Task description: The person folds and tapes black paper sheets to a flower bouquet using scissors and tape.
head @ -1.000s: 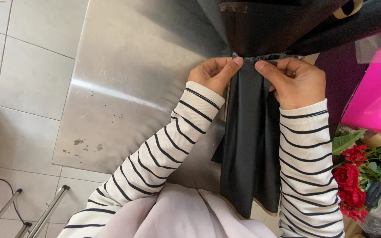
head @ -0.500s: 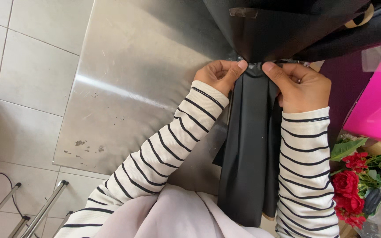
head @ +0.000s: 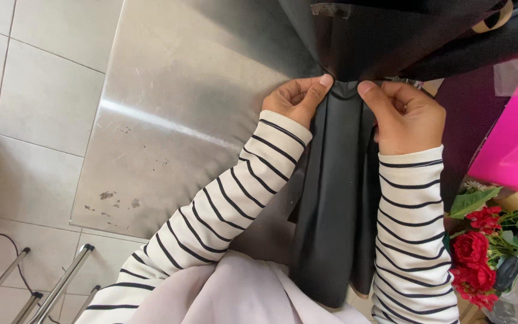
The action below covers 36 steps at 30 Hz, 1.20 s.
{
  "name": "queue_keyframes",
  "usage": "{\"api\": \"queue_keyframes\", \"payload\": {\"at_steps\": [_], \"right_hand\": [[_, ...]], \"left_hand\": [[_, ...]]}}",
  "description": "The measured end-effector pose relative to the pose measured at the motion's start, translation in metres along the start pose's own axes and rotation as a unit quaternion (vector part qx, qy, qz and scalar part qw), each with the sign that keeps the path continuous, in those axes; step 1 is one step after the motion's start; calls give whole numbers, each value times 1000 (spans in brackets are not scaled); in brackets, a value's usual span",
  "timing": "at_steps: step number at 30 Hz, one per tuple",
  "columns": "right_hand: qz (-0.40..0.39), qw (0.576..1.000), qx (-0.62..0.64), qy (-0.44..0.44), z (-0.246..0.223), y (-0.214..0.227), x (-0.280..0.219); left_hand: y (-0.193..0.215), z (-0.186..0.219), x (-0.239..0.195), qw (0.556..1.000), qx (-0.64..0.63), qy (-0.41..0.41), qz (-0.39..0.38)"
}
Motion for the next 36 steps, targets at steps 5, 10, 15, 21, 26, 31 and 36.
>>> {"api": "queue_keyframes", "payload": {"at_steps": [5, 10, 15, 21, 26, 31, 36], "right_hand": [[12, 997, -5, 81, 1, -5, 2], [9, 999, -35, 29, -7, 0, 6], [-21, 998, 29, 50, -3, 10, 8], [44, 977, 154, 137, 4, 1, 4], [46, 979, 140, 143, 7, 4, 10], [11, 995, 70, 67, -2, 47, 4], [98, 991, 82, -27, 164, 194, 10]], "left_hand": [[2, 21, -13, 998, 56, 14, 22], [-6, 14, -8, 990, 132, -42, 22], [-2, 37, -11, 984, 177, -14, -7], [0, 27, 7, 990, 132, -20, -49], [1, 30, 12, 980, 188, -19, -68], [-2, 34, 10, 975, 209, -46, -56], [1, 33, 11, 982, 159, -49, -91]]}}
Point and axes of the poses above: each hand's wrist, its own x-axis towards the middle knuckle, its own y-axis out of the back of the hand, z = x × y, the point moved 2 cm from there along x, towards the middle knuckle, and after that the axes turned 2 degrees about -z, right-handed, at the moved point
